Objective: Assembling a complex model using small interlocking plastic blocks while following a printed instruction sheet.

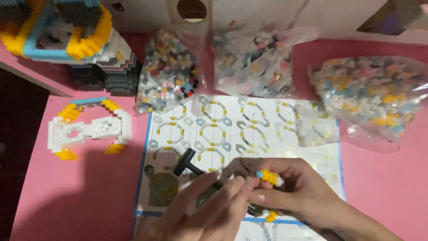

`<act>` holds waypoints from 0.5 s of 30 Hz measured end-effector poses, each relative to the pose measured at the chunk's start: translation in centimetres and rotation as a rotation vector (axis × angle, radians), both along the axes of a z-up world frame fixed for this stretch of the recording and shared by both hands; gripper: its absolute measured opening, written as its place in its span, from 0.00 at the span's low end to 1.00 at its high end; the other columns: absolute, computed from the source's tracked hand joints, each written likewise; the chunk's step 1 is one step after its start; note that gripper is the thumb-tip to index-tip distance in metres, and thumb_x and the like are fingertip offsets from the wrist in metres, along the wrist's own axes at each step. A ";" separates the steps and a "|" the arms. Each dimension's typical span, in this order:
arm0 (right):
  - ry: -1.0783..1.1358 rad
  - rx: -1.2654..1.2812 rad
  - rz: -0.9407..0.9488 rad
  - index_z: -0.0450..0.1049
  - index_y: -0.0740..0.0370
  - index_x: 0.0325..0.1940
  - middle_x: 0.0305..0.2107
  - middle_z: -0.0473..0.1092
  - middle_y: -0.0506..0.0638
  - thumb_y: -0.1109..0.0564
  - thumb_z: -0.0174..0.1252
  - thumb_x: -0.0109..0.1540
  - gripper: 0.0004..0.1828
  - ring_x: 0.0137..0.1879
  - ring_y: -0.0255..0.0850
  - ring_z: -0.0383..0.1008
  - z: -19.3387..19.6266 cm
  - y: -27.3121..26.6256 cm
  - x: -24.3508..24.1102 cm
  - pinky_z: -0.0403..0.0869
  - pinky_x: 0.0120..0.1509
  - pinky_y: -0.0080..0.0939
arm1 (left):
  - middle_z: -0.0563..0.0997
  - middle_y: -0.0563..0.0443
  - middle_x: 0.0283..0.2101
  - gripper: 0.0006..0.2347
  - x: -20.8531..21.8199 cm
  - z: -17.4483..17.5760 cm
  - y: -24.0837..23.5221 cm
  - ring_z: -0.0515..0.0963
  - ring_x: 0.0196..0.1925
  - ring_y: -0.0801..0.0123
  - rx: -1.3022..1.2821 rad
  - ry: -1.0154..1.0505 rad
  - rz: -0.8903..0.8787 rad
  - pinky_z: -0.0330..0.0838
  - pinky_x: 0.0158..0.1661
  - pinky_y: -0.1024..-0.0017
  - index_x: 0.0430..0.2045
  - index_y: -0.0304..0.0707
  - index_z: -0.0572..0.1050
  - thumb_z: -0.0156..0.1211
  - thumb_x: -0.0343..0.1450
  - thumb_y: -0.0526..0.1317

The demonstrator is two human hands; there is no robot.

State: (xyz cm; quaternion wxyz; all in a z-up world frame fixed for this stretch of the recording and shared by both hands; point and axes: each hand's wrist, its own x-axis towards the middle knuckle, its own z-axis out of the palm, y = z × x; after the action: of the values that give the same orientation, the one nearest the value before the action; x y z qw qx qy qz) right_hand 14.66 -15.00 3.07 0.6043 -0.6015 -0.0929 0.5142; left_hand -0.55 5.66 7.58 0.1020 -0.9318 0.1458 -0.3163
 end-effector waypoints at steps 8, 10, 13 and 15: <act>-0.214 0.018 0.120 0.88 0.70 0.37 0.26 0.75 0.51 0.67 0.78 0.56 0.07 0.33 0.36 0.72 -0.5 -0.5 0.6 0.75 0.36 0.35 | 0.82 0.74 0.50 0.16 0.2 -3.7 1.2 0.78 0.57 0.86 -0.138 0.000 -0.055 0.76 0.60 0.78 0.50 0.54 0.83 0.63 0.82 0.62; -0.512 0.056 0.182 0.89 0.63 0.35 0.14 0.61 0.43 0.63 0.78 0.56 0.06 0.21 0.35 0.56 0.4 0.1 0.7 0.60 0.21 0.36 | 0.87 0.54 0.51 0.17 -0.1 -4.4 1.1 0.90 0.38 0.73 -0.777 0.171 -0.113 0.83 0.44 0.70 0.45 0.44 0.83 0.77 0.71 0.53; -0.637 -0.020 0.196 0.92 0.59 0.33 0.10 0.67 0.42 0.59 0.79 0.54 0.05 0.16 0.29 0.59 1.0 0.8 0.5 0.58 0.16 0.33 | 0.92 0.60 0.33 0.18 0.3 -3.3 0.7 0.91 0.29 0.81 -1.361 0.776 0.006 0.86 0.29 0.78 0.47 0.49 0.86 0.65 0.70 0.55; -0.668 -0.011 0.234 0.91 0.58 0.33 0.12 0.70 0.42 0.56 0.78 0.55 0.05 0.16 0.30 0.63 1.1 0.9 0.6 0.61 0.16 0.34 | 0.80 0.61 0.26 0.12 1.3 -3.0 0.5 0.78 0.28 0.84 -1.509 1.104 0.191 0.77 0.30 0.83 0.37 0.53 0.88 0.71 0.70 0.55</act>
State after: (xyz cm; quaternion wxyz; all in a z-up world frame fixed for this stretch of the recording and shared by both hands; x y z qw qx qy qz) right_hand 15.22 -14.05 4.12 0.4744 -0.7249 -0.3509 0.3555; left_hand 0.74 6.17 4.62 -0.5870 -0.7779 -0.1473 0.1692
